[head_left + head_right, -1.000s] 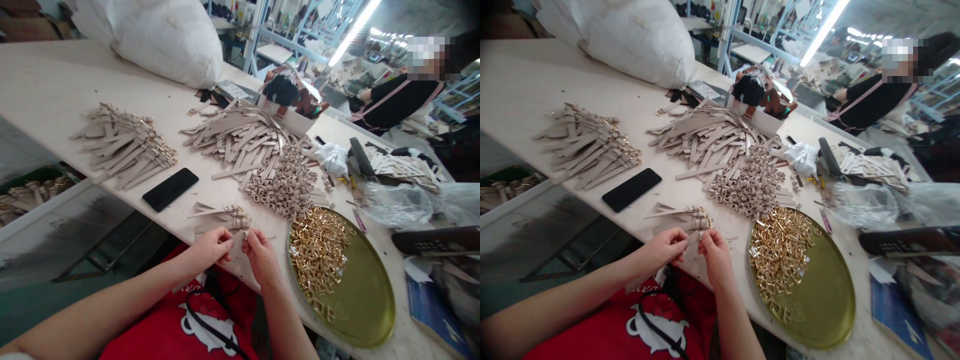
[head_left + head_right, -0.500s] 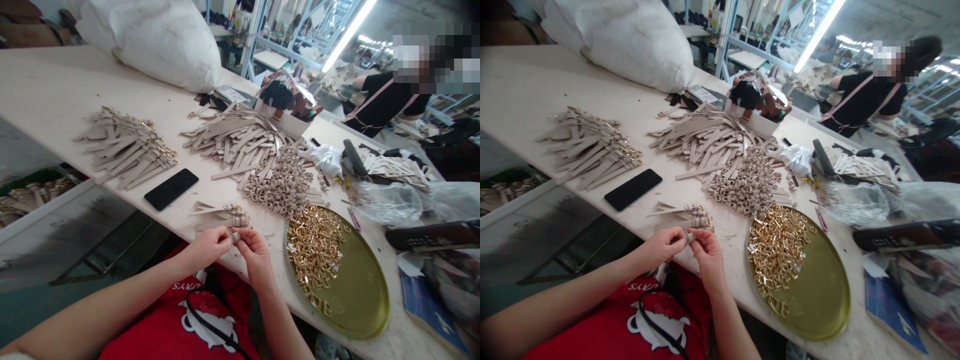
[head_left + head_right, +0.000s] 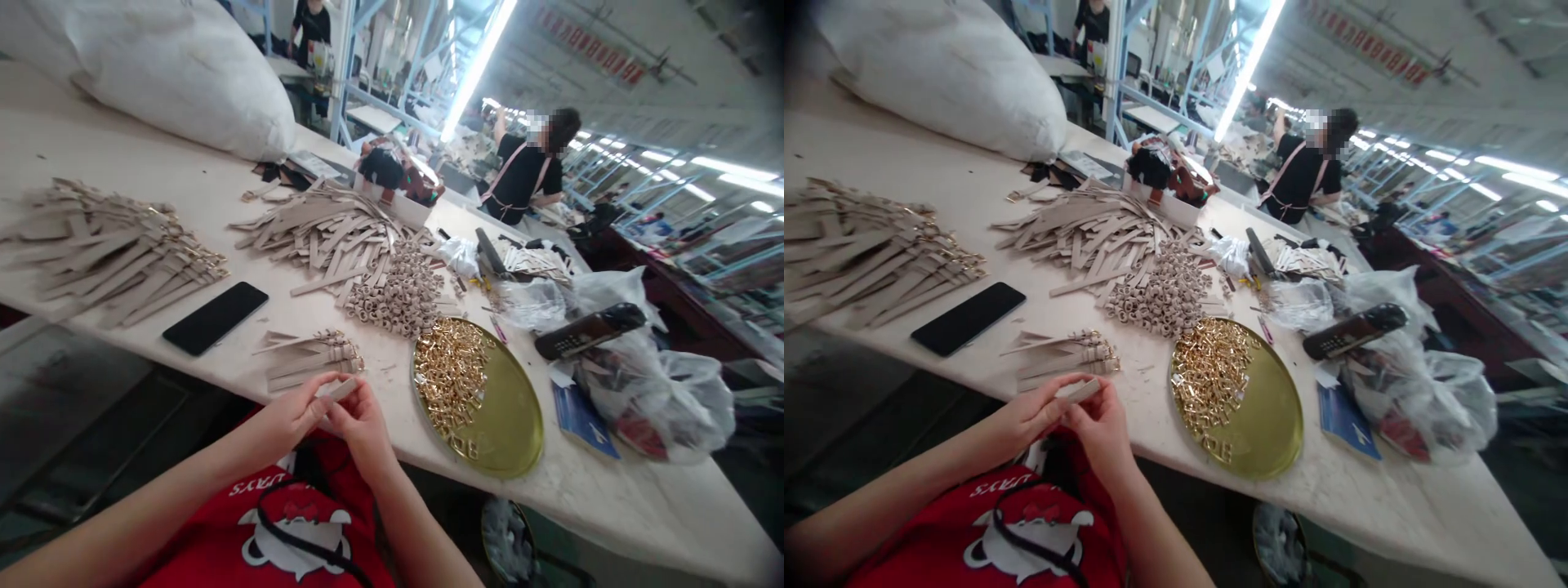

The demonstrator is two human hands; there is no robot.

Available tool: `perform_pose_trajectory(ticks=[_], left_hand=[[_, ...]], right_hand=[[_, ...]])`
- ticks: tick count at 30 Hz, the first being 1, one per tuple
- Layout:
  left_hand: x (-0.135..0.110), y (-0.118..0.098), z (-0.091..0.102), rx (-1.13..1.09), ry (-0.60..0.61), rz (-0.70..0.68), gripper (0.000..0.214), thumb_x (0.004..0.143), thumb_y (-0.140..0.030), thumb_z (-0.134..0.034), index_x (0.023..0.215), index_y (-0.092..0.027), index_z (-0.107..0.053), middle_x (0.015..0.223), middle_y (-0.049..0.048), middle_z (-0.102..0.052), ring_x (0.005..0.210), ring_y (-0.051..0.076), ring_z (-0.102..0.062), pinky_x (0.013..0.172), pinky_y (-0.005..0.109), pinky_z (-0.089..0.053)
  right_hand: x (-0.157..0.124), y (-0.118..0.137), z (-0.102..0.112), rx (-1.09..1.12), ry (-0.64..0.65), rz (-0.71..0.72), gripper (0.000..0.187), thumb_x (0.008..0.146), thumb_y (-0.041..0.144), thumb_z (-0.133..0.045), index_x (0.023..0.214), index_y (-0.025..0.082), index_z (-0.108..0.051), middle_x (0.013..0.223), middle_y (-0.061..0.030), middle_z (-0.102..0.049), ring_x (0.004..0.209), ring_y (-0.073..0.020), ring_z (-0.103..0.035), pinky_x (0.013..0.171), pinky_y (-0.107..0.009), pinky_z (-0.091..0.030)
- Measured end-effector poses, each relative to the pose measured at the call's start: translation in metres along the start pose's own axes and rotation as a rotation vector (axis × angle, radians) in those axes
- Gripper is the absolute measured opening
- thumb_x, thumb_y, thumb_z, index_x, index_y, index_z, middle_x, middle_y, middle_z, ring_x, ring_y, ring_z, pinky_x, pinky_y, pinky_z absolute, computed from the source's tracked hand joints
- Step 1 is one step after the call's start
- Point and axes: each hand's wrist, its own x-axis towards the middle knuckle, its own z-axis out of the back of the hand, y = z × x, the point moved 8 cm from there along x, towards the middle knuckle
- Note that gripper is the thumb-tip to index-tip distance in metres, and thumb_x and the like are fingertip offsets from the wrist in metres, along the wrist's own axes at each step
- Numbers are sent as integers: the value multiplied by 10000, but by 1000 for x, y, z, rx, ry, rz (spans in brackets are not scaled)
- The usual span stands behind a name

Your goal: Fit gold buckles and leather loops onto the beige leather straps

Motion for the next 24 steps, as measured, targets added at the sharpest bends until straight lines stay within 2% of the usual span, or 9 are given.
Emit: perform_pose_trajectory(ticks=[2, 5, 8, 10, 11, 16, 21, 24], left_hand=[[2, -5, 4, 16, -29, -15, 382, 826, -443, -360, 1028, -174, -542, 809, 29, -600, 742, 165, -537, 652, 227, -418], [1, 2, 12, -11, -107, 88, 348, 811, -461, -360, 777, -177, -559, 555, -19, -494, 567, 138, -476, 515, 200, -370], [1, 7, 11, -63, -160, 130, 340, 793, -472, -376, 732, -179, -538, 458, -50, -387, 463, 118, -394, 425, 187, -290], [3, 7, 5, -77, -148, 122, 338, 795, -471, -379, 730, -179, -536, 445, -62, -349, 432, 106, -347, 407, 185, -256], [4, 6, 2, -79, -140, 118, 337, 798, -468, -378, 728, -178, -536, 445, -64, -339, 425, 103, -333, 405, 185, -247], [11, 1, -3, -50, -79, 125, 326, 802, -446, -377, 734, -177, -548, 466, -58, -368, 435, 107, -341, 424, 193, -255], [21, -1, -3, 8, -22, 152, 326, 815, -433, -350, 761, -177, -545, 478, -57, -376, 454, 118, -361, 454, 200, -271], [31, -3, -6, 42, -12, 131, 318, 821, -424, -351, 769, -178, -548, 519, -46, -405, 501, 123, -390, 487, 198, -282]], right_hand=[[-4, 9, 11, -131, 4, 71, 378, 715, 276, -612, 1057, 214, -462, 876, -8, -611, 761, -136, -570, 687, -265, -452], [-1, 42, 61, -591, -150, 215, 230, 778, 295, -537, 980, 185, -530, 841, -29, -598, 703, -134, -546, 644, -256, -434], [13, 80, 112, -1224, -334, 320, 170, 821, 265, -465, 897, 159, -573, 828, -47, -584, 703, -141, -537, 660, -257, -418], [32, 89, 127, -1634, -337, 292, 191, 845, 224, -419, 887, 161, -594, 852, -58, -591, 749, -144, -548, 675, -246, -400], [42, 89, 131, -1751, -323, 272, 191, 844, 211, -422, 860, 162, -606, 845, -63, -597, 758, -150, -552, 670, -248, -390], [75, 75, 133, -1946, -275, 198, 125, 796, 167, -495, 763, 128, -609, 790, -106, -609, 721, -183, -560, 615, -269, -343], [78, 71, 138, -2037, -224, 169, 160, 824, 137, -439, 781, 126, -593, 815, -112, -596, 737, -184, -551, 618, -278, -323], [77, 72, 141, -2055, -207, 160, 154, 832, 182, -439, 801, 140, -584, 809, -91, -590, 727, -180, -546, 612, -276, -320]])
